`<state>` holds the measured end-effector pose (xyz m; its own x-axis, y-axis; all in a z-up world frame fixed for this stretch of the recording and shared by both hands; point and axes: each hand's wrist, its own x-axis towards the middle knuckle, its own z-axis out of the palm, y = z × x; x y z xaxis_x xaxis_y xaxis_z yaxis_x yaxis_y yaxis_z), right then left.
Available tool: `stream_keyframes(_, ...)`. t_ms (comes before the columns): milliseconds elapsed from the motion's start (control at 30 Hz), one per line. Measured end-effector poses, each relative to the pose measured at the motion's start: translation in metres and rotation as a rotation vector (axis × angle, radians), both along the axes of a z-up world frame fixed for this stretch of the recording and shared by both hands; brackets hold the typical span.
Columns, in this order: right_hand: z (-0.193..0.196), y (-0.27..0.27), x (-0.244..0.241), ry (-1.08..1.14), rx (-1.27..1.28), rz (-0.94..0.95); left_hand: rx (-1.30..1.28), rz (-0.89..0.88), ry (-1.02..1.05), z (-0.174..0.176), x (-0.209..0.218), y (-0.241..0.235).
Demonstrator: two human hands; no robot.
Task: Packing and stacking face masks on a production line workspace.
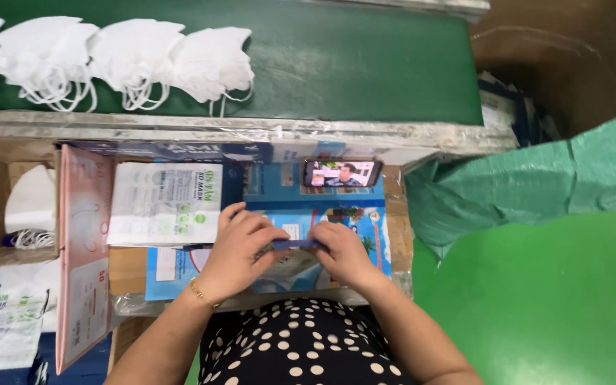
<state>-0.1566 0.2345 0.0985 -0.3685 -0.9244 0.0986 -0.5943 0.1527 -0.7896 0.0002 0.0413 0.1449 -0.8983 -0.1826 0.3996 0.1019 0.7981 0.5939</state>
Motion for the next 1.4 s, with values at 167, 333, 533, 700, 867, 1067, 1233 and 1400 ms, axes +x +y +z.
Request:
stream_keyframes(167, 0.013, 0.003, -0.007, -0.097, 0.077, 0.038, 0.155, 0.010, -0.001, -0.006, -0.004, -0.009)
stream_keyframes(333, 0.008, 0.014, -0.031, -0.169, 0.122, -0.002, 0.137, -0.014, 0.008, -0.003, -0.027, -0.022)
stream_keyframes(533, -0.012, 0.034, -0.059, -0.114, -0.078, -0.139, -0.053, 0.221, 0.116, -0.009, -0.067, -0.074)
stream_keyframes(700, 0.001, 0.024, -0.056, -1.047, -0.604, -0.572, -0.393, 0.527, 0.018, 0.001, -0.131, -0.141)
stream_keyframes(867, -0.043, 0.028, -0.040, -0.928, -0.373, -0.512, -0.759, 0.623, -0.312, -0.030, -0.174, -0.179)
stream_keyframes(1067, 0.005, 0.017, -0.026, -0.663, -0.367, -0.424, 0.108, 0.125, -0.029, 0.001, -0.121, -0.091)
stream_keyframes(1233, -0.001, 0.003, -0.020, -1.069, -0.672, -0.146, 0.782, -0.213, -0.093, -0.066, -0.049, 0.002)
stream_keyframes(1400, -0.062, 0.017, -0.014, -0.464, -0.101, -0.416, 0.259, 0.085, 0.207, -0.061, -0.001, -0.013)
